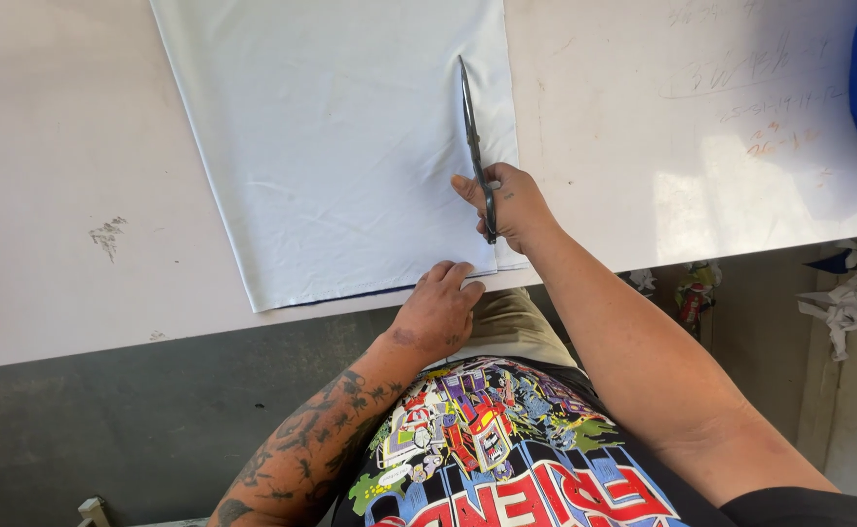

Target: Using large industrial scissors to cut long strips of white and blue fabric along pre-marked lines on a cutting table.

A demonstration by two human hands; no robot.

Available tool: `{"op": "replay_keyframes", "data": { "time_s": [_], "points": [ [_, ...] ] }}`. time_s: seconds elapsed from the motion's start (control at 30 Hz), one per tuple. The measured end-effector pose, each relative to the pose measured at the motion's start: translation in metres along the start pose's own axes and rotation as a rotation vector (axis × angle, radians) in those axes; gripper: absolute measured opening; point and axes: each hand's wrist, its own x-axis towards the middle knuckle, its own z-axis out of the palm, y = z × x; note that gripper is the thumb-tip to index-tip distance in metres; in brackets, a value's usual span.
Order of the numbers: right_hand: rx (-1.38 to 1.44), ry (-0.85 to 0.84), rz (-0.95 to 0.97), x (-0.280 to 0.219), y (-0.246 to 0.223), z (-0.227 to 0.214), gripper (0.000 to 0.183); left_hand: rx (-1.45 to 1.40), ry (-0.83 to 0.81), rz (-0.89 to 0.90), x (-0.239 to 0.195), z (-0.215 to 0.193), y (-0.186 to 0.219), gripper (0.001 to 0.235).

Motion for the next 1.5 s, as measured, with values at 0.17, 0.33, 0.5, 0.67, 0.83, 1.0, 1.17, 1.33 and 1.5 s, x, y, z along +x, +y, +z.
{"op": "replay_keyframes", "data": {
  "time_s": [0.17,0.33,0.5,0.67,0.83,1.0,1.17,1.33,1.5],
  "points": [
    [0.020,-0.021,0.057,0.002,-0.031,-0.003,0.093,-0.024,-0.035,0.004,0.004,-0.004,-0.002,0.045],
    [0.010,-0.012,0.044,0.018,-0.041,-0.002,0.096,-0.026,-0.069,0.018,0.006,-0.012,-0.004,0.047],
    [0.008,-0.005,-0.011,0.037,-0.018,0.002,0.091,-0.059,-0.076,0.025,0.015,-0.012,-0.017,0.051],
    [0.012,-0.014,0.022,0.035,-0.031,0.000,0.094,0.030,0.579,-0.094,0.047,-0.020,-0.090,0.048],
    [0.024,-0.002,0.036,0.040,-0.066,-0.003,0.096,0.059,0.765,-0.267,0.057,-0.069,-0.152,0.050],
    [-0.010,0.000,-0.013,0.055,-0.059,-0.001,0.098,-0.004,0.609,-0.429,0.060,-0.097,-0.167,0.051],
    [0.022,-0.009,0.026,0.059,-0.056,-0.002,0.093,0.044,0.644,-0.436,0.069,-0.074,-0.180,0.053],
    [0.008,-0.001,0.033,0.066,-0.097,-0.004,0.098,0.054,0.664,-0.433,0.072,-0.065,-0.185,0.058],
    [0.005,0.002,0.029,0.083,-0.099,-0.003,0.099,0.042,0.624,-0.448,0.074,-0.061,-0.187,0.060]
  ]
}}
